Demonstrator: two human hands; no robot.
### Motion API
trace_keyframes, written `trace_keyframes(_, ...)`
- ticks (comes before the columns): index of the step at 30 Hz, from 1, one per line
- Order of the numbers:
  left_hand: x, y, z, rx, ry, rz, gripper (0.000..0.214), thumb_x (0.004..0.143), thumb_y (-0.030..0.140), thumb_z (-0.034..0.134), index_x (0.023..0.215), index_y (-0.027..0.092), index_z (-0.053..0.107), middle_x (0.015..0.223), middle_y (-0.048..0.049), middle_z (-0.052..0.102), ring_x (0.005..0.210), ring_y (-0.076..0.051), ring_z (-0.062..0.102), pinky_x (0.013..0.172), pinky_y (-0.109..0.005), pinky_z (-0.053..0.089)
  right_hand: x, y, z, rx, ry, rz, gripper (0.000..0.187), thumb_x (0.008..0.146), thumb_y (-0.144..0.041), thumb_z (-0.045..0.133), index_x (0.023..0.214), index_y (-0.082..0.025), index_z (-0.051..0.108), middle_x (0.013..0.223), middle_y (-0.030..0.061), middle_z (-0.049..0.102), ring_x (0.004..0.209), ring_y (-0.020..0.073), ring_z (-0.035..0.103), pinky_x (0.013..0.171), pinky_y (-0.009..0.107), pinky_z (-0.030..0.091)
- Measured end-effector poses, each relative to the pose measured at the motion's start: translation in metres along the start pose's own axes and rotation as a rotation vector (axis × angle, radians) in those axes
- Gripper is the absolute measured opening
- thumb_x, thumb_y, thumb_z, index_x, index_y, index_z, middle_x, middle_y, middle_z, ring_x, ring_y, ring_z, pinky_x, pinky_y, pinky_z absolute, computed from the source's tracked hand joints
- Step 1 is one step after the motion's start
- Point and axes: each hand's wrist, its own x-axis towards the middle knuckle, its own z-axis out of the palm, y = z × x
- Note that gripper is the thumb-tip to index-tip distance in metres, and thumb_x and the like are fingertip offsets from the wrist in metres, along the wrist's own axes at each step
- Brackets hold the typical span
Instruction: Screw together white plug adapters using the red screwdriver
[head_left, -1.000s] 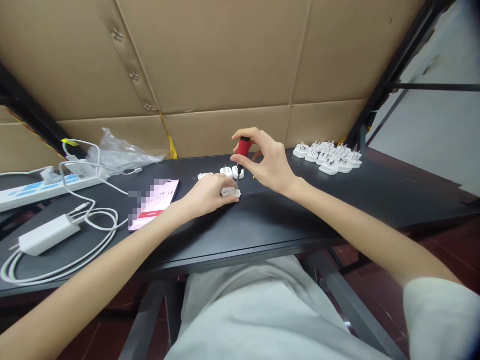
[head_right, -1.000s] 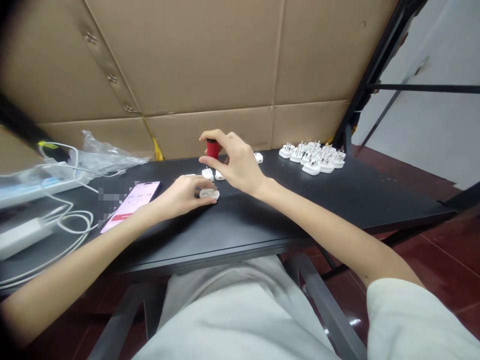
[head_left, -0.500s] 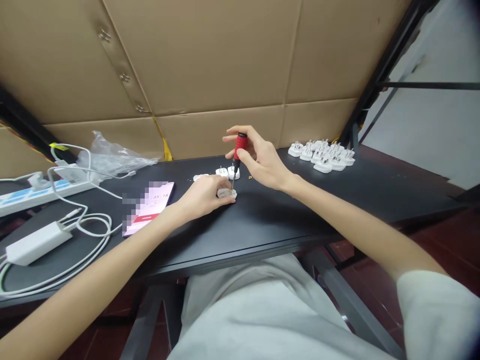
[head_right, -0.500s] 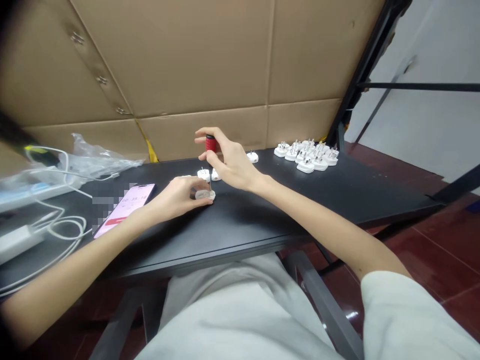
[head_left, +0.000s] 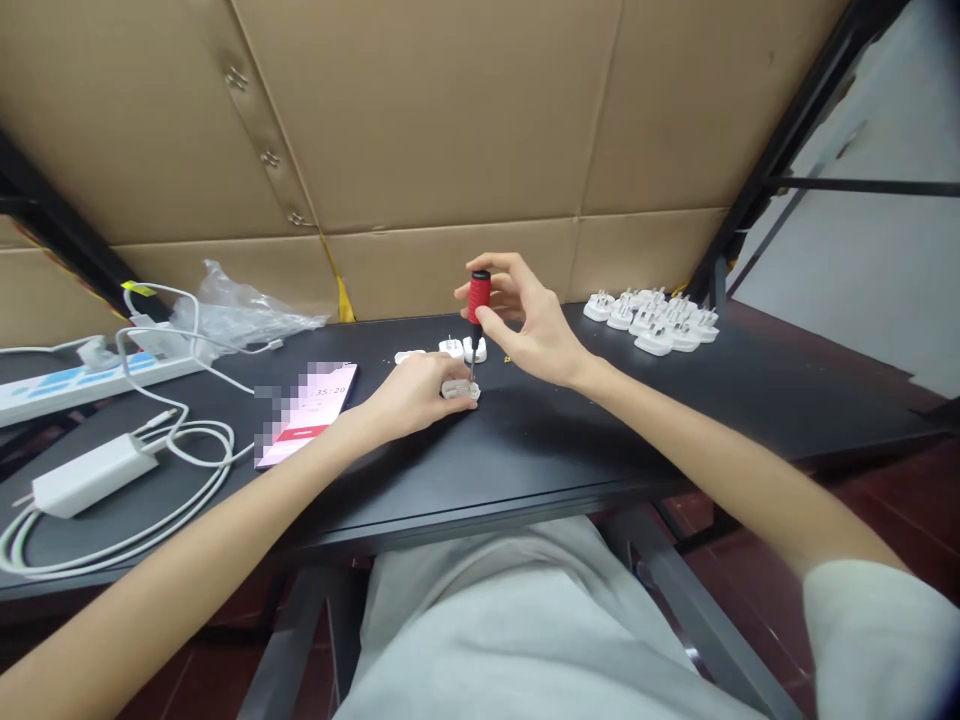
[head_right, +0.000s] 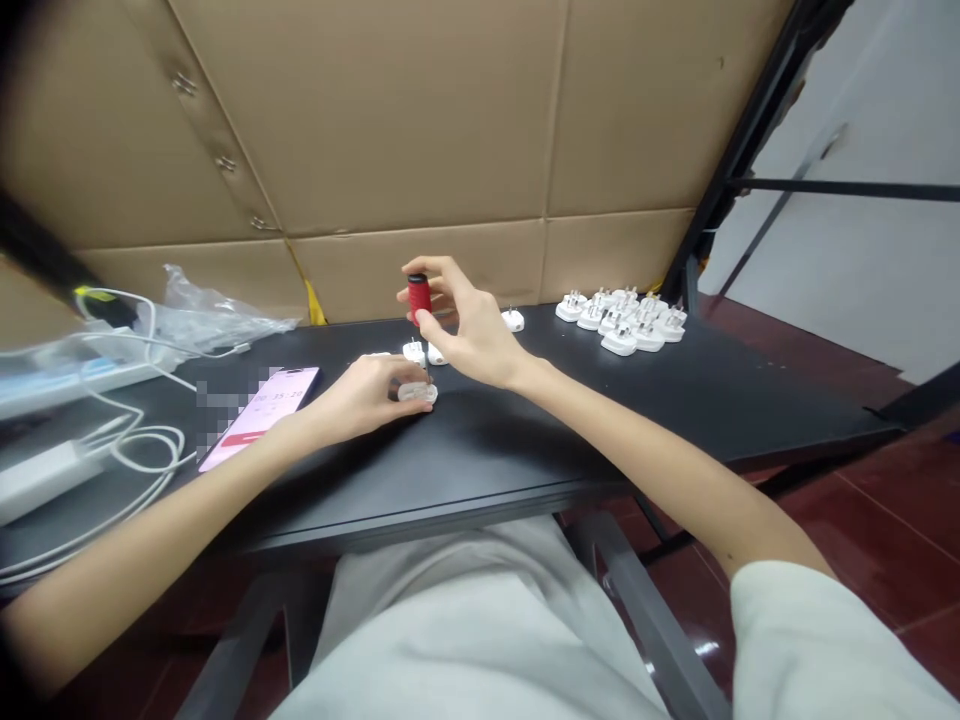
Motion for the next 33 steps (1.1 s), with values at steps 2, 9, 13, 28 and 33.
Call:
trace_keyframes(2, 0.0, -0.001, 0.001, 0.001, -0.001, 0.002, 0.031, 0.091, 0.049, 0.077, 0.104, 0.022, 0.082, 0.102, -0.0081, 0.081, 0.091, -0.028, 0.075, 0.08, -0.035, 0.054, 0.0, 0.001, -0.001, -0.045, 0.018, -0.006, 0.039, 0.109, -0.046, 0.058, 0.144, -0.028, 0.053, 0.128, 0.0087, 0.08, 0.11, 0.0241, 0.081, 0.097, 0.045, 0.071)
trace_keyframes(9, 0.0, -0.001, 0.001, -0.026, -0.004, -0.007, 0.029, 0.09, 0.048, 0.078, 0.103, 0.022, 0.082, 0.103, -0.0076, 0.082, 0.091, -0.029, 0.075, 0.081, -0.036, 0.054, -0.001, -0.001, 0.004, -0.215, 0.106, -0.083, 0.04, 0.104, -0.05, 0.074, 0.138, -0.029, 0.065, 0.118, 0.0063, 0.074, 0.098, 0.0226, 0.077, 0.08, 0.036, 0.07)
trace_keyframes(13, 0.0, 0.0, 0.001, -0.022, 0.011, -0.018, 0.028, 0.088, 0.047, 0.079, 0.101, 0.022, 0.082, 0.101, -0.0067, 0.083, 0.091, -0.029, 0.076, 0.082, -0.036, 0.053, -0.003, -0.004, 0.006, -0.13, 0.052, -0.163, 0.033, 0.111, -0.032, 0.057, 0.144, -0.028, 0.061, 0.125, 0.0056, 0.077, 0.112, 0.0213, 0.079, 0.094, 0.037, 0.07)
trace_keyframes(28, 0.0, -0.002, 0.003, -0.013, 0.018, -0.046, 0.031, 0.087, 0.051, 0.079, 0.1, 0.023, 0.08, 0.104, -0.0067, 0.085, 0.094, -0.03, 0.078, 0.083, -0.037, 0.055, -0.001, 0.002, -0.003, 0.082, -0.025, 0.054, 0.043, 0.108, -0.041, 0.056, 0.149, -0.028, 0.053, 0.143, 0.0097, 0.075, 0.108, 0.0237, 0.083, 0.108, 0.05, 0.068)
trace_keyframes(33, 0.001, -0.002, 0.003, -0.003, 0.016, -0.03, 0.03, 0.088, 0.05, 0.076, 0.102, 0.023, 0.08, 0.104, -0.0066, 0.084, 0.095, -0.03, 0.078, 0.082, -0.036, 0.055, -0.002, 0.007, -0.006, -0.055, -0.011, 0.063, 0.045, 0.111, -0.053, 0.056, 0.149, -0.03, 0.054, 0.134, 0.0091, 0.074, 0.111, 0.0255, 0.08, 0.098, 0.048, 0.07)
